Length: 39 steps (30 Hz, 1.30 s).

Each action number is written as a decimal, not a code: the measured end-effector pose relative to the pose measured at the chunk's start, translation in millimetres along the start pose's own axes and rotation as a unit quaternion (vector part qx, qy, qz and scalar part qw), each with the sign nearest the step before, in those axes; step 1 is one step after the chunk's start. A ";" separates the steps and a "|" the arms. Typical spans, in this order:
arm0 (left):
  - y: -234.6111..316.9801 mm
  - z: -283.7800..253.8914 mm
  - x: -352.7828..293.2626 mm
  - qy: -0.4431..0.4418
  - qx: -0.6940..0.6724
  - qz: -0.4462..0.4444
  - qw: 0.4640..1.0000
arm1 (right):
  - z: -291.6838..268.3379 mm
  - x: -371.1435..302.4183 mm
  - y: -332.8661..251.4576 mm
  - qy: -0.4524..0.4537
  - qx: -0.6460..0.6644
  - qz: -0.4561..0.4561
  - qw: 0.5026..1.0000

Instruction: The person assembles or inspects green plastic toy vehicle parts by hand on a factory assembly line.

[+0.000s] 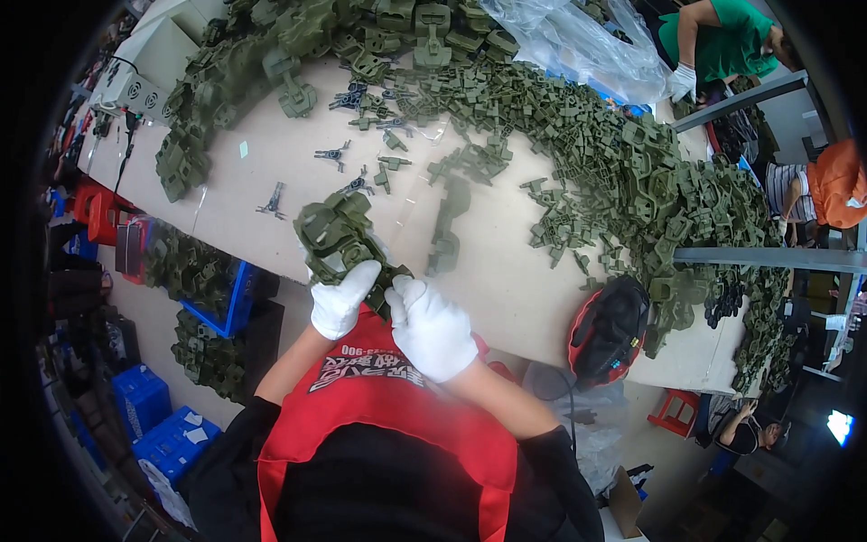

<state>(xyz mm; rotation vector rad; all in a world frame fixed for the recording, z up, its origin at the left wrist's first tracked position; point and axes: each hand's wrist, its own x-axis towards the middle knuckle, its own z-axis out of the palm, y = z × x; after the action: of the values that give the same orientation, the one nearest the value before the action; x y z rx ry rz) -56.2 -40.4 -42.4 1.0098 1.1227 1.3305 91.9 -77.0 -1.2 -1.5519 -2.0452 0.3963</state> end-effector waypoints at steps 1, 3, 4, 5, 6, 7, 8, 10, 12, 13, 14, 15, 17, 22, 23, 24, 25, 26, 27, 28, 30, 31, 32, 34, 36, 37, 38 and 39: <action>3.5 2.6 -0.4 0.001 -0.029 -0.009 1.000 | 2.0 -0.1 1.7 0.000 -0.001 0.000 1.000; 0.6 -2.8 4.2 -0.015 -0.069 -0.055 0.996 | 4.9 0.8 8.6 0.021 0.034 -0.019 0.999; -1.9 -5.1 5.5 -0.030 -0.106 -0.100 0.989 | 4.5 1.6 12.2 0.022 0.037 -0.018 0.999; -8.0 -6.2 4.8 -0.041 -0.105 -0.099 0.989 | 4.0 2.6 15.7 0.015 0.026 -0.024 0.999; -10.0 -5.8 4.7 -0.042 -0.106 -0.099 0.989 | 4.1 3.5 16.0 0.007 0.010 -0.031 0.999; -11.3 -3.8 4.3 -0.039 -0.112 -0.103 0.988 | 4.6 0.6 9.9 0.007 0.009 -0.031 0.999; -11.8 -1.0 3.8 -0.035 -0.117 -0.107 0.987 | 5.6 -4.7 -0.9 -0.041 -0.069 -0.021 0.997; -9.2 1.4 4.9 -0.033 -0.108 -0.127 0.985 | 6.6 -5.7 -2.7 -0.087 -0.147 -0.011 0.985; -8.0 -2.7 5.5 -0.039 -0.115 -0.102 0.987 | 2.7 1.7 13.4 -0.039 -0.054 -0.043 0.997; -8.2 -3.2 4.1 -0.038 -0.115 -0.103 0.987 | -0.1 11.3 23.2 -0.027 0.126 0.031 0.991; -8.8 -3.7 2.5 -0.034 -0.124 -0.121 0.984 | 1.5 7.8 23.3 -0.029 0.126 0.031 0.991; -9.9 -3.4 5.3 -0.035 -0.133 -0.139 0.981 | 4.8 5.3 23.8 -0.023 0.100 0.020 0.995; -10.2 -2.1 10.9 -0.037 -0.142 -0.156 0.977 | 7.4 4.8 20.6 -0.035 0.075 0.038 0.996; -10.5 -3.5 21.0 -0.013 -0.197 -0.232 0.953 | 9.6 28.6 54.0 -0.186 0.291 0.156 0.925; -15.5 -3.9 22.3 0.007 -0.202 -0.208 0.957 | 5.5 37.2 65.2 -0.285 0.440 0.239 0.817; -19.9 -5.7 25.4 0.008 -0.203 -0.207 0.957 | -0.1 44.6 74.1 -0.281 0.438 0.289 0.804; -20.2 -6.9 26.8 0.004 -0.233 -0.217 0.948 | 16.3 45.6 98.7 -0.187 0.398 0.292 0.849; -22.9 -8.3 28.4 -0.001 -0.262 -0.227 0.938 | 45.5 39.8 129.8 -0.090 0.354 0.292 0.884; -30.1 -13.8 28.9 -0.017 -0.253 -0.217 0.943 | 65.7 35.1 144.6 -0.091 0.354 0.290 0.885; -31.2 -14.4 29.7 -0.018 -0.253 -0.215 0.943 | 84.1 32.1 157.2 -0.095 0.158 0.314 0.931; -31.5 -14.7 29.1 -0.027 -0.278 -0.236 0.931 | 121.0 27.7 177.9 -0.091 -0.041 0.326 0.940; -33.3 -14.0 28.1 -0.030 -0.277 -0.235 0.931 | 138.8 25.0 186.4 -0.065 0.059 0.358 0.929; -36.5 -12.9 27.7 -0.031 -0.282 -0.243 0.928 | 153.4 23.9 195.6 -0.039 0.159 0.386 0.908; -41.4 -17.8 25.5 -0.027 -0.286 -0.246 0.926 | 149.3 37.5 182.9 -0.019 0.100 0.363 0.926; -44.8 -22.3 26.6 -0.027 -0.272 -0.238 0.932 | 128.8 50.2 169.9 -0.086 0.011 0.417 0.905; -42.6 -22.1 27.6 -0.031 -0.271 -0.236 0.933 | 123.4 51.9 166.8 -0.082 0.011 0.417 0.905; -39.4 -21.7 28.7 -0.021 -0.268 -0.232 0.935 | 119.2 50.4 164.1 -0.059 0.021 0.396 0.916; -37.7 -19.8 27.7 -0.010 -0.267 -0.230 0.936 | 113.9 45.9 162.3 -0.038 0.029 0.376 0.926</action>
<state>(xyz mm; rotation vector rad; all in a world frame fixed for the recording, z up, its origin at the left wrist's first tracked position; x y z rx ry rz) -70.0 -14.9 -84.1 0.3304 0.8414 1.1405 146.2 24.3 -169.2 -2.2702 -1.3879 0.7932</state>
